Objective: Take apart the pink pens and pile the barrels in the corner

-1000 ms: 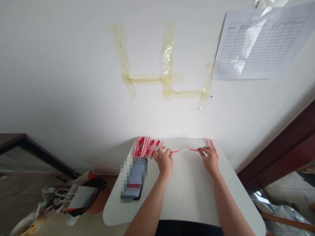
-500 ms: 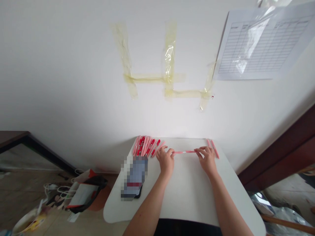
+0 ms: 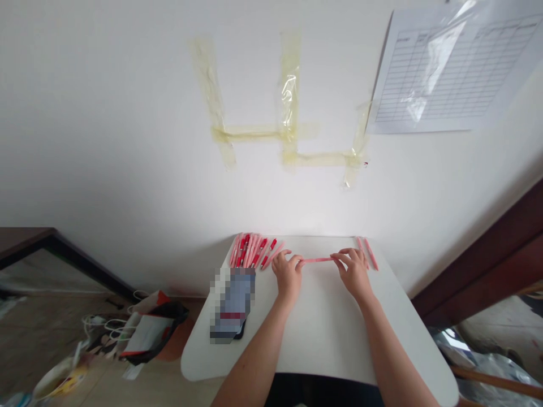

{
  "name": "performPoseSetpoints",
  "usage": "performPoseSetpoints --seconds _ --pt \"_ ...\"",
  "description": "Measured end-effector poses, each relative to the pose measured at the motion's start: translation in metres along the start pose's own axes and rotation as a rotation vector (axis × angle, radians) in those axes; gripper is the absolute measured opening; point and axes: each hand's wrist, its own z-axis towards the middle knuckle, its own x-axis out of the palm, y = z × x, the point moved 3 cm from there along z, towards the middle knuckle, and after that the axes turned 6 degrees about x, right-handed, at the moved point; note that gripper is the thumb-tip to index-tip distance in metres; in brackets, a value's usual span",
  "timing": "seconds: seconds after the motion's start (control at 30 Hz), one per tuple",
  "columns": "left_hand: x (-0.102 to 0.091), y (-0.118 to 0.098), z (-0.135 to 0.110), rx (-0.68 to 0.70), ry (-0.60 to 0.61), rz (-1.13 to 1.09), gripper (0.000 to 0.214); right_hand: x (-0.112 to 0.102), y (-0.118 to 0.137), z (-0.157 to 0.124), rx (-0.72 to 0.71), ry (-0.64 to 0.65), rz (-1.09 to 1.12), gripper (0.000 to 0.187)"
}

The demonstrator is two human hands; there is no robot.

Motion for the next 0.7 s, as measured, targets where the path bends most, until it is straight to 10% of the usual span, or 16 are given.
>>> performPoseSetpoints --seconds 0.7 --pt "-0.0034 -0.0039 0.0039 -0.002 -0.026 -0.091 0.009 0.0023 -0.0064 0.0035 0.170 0.062 0.330 0.039"
